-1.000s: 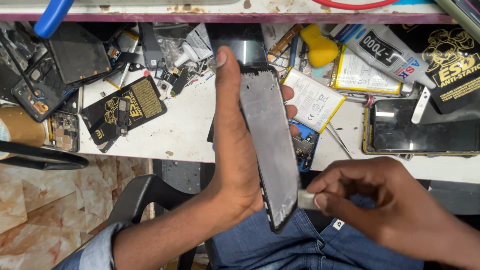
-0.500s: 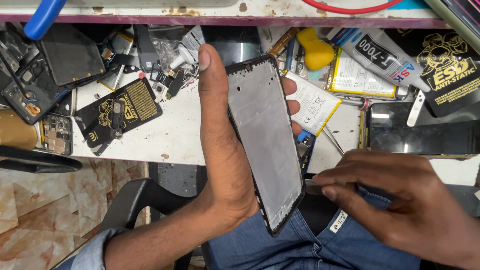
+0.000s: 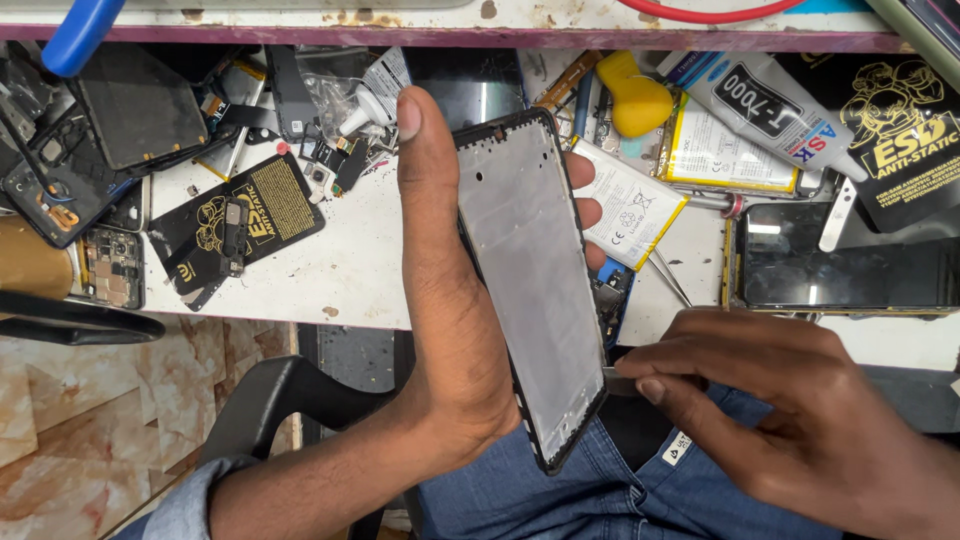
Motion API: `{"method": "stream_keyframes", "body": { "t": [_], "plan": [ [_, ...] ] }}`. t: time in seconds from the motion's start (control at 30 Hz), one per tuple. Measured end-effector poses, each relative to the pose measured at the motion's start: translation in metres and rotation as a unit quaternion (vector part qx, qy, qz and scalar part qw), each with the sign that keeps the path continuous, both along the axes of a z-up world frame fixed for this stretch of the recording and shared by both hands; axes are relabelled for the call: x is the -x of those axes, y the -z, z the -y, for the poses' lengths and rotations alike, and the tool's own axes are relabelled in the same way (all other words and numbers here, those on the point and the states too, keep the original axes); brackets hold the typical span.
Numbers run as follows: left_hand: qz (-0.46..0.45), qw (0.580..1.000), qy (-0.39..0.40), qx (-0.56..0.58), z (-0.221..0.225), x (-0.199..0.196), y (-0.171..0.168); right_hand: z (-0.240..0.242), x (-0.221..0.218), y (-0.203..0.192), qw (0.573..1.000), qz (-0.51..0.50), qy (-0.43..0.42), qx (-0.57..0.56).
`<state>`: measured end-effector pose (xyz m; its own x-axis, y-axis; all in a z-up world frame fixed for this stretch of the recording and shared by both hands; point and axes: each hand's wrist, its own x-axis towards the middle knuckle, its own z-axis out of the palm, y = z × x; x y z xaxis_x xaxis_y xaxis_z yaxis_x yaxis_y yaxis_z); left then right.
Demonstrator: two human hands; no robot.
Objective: The person removes the back cover of a smartphone using a metal prying tool. They carefully pry around the edges to detach the cover, then lift it off to reveal the internal components.
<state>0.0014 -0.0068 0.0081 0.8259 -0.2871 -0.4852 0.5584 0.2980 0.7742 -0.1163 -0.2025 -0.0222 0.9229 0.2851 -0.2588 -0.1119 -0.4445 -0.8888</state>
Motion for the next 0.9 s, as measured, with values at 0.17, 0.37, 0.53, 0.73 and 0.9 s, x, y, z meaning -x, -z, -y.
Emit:
{"method": "stream_keyframes", "body": {
  "t": [0.17, 0.37, 0.53, 0.73, 0.9],
  "plan": [
    [0.008, 1.0, 0.011, -0.004, -0.001, 0.005, 0.0, -0.011, 0.006, -0.001, 0.999, -0.013, 0.027, -0.018],
    [0.042, 0.999, -0.001, -0.008, 0.004, 0.009, 0.003, -0.025, 0.011, -0.017, 0.982, -0.028, -0.018, -0.187],
    [-0.037, 0.997, -0.058, 0.044, 0.004, 0.006, 0.001, -0.005, -0.005, -0.023, 0.99, -0.03, 0.113, -0.082],
    [-0.119, 0.987, -0.104, -0.007, 0.005, 0.005, 0.01, 0.015, -0.021, 0.009, 0.898, -0.159, 0.277, -0.304],
    [-0.151, 0.985, -0.053, 0.065, 0.047, -0.004, 0.026, 0.013, -0.018, 0.013, 0.876, -0.164, 0.262, -0.37]
  ]
}}
